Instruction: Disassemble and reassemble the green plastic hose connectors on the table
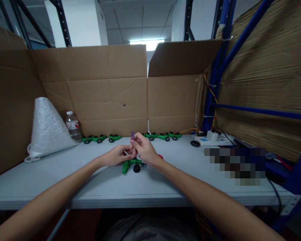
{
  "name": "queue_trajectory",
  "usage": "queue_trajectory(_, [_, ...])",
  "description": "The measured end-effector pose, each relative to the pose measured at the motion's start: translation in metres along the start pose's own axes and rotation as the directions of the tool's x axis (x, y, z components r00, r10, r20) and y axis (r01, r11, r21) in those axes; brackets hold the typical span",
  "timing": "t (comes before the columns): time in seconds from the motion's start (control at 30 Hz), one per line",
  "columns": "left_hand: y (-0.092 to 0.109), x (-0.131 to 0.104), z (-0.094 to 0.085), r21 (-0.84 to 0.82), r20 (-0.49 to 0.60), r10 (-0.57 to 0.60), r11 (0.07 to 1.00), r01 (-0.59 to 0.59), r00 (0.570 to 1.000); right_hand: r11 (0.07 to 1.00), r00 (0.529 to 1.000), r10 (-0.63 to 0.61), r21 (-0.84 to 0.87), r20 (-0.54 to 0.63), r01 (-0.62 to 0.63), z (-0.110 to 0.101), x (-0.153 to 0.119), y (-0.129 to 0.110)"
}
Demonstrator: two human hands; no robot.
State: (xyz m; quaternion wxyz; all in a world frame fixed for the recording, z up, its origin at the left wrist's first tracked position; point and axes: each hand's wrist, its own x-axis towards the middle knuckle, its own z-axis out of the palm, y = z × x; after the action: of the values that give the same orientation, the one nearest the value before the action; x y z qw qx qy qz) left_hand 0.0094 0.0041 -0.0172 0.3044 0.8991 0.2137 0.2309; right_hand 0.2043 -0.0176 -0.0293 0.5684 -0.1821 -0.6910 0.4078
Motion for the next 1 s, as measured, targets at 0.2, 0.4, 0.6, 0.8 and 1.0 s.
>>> queue_trajectory(0.2, [0.0011,-0.0002,-0.0008,0.013,0.008,-0.008,1.000,0.008,1.000,1.000,1.000,0.023,0.008,0.002,-0.023,0.0006,0.0002,-0.0044])
queue_trajectory(0.4, [0.0047,-0.0001,0.0001,-0.035,0.013,0.009,0.999,-0.008,1.000,0.998,0.997,0.057,0.000,0.046,-0.057,0.0004,0.0000,-0.0039])
queue_trajectory(0.6, [0.0006,-0.0009,0.0004,0.007,0.002,-0.026,1.000,0.026,1.000,0.998,0.998,0.057,-0.017,0.022,-0.056,-0.0010,-0.0006,-0.0005])
queue_trajectory(0.8, [0.0026,-0.0011,-0.0011,0.031,0.003,-0.020,0.999,0.020,1.000,0.998,0.998,0.065,0.001,0.004,-0.065,-0.0006,-0.0007,-0.0016])
queue_trajectory(1.0, [0.0059,-0.0008,-0.0010,0.007,0.010,0.001,1.000,-0.001,1.000,0.998,0.998,0.056,0.019,0.008,-0.056,0.0005,-0.0001,-0.0046])
